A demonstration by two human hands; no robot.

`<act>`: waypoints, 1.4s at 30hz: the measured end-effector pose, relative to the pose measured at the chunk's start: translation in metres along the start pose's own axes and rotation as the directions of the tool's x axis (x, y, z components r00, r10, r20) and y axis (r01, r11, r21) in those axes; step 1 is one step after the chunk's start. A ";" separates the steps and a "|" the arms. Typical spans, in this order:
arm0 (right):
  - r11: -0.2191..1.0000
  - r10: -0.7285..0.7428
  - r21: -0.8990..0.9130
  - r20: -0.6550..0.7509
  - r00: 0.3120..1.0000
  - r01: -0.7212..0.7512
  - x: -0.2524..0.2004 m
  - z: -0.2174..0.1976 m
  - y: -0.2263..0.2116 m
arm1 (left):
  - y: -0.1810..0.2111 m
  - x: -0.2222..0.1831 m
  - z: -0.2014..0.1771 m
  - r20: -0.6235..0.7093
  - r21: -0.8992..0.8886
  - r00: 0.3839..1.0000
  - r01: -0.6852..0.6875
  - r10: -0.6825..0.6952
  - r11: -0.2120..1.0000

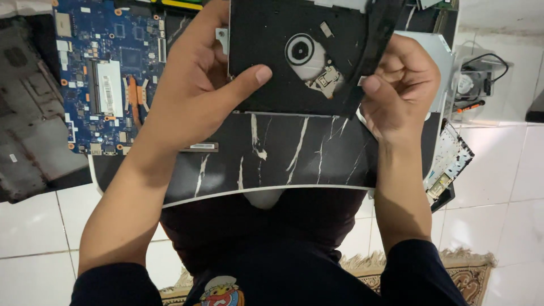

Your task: Disassembling and cleaning a laptop optical drive using a brush and screwdriver

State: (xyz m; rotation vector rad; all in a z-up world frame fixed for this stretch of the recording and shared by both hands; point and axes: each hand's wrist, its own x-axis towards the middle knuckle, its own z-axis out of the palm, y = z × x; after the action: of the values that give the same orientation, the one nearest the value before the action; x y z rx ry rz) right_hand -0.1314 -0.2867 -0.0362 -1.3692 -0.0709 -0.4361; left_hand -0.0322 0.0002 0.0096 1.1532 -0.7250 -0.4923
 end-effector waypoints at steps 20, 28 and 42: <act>0.961 -0.042 -0.277 -0.068 0.997 0.021 -0.008 -0.007 -0.011 | 0.004 0.004 -0.003 -0.012 0.013 1.000 0.008 -0.008 1.000; 0.912 -0.157 -0.387 -0.019 0.987 0.137 -0.015 -0.018 -0.007 | 0.004 0.003 -0.007 0.046 -0.026 0.998 -0.045 0.046 0.999; 0.948 -0.065 -0.315 -0.051 0.997 0.046 -0.026 -0.019 -0.008 | 0.009 0.000 -0.002 0.058 -0.151 0.977 0.210 -0.203 0.966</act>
State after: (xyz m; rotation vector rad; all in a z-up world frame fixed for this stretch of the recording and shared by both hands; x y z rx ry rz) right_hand -0.1617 -0.2996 -0.0401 -1.6687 0.0106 -0.5531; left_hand -0.0308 0.0050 0.0180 1.0782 -0.5935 -0.7383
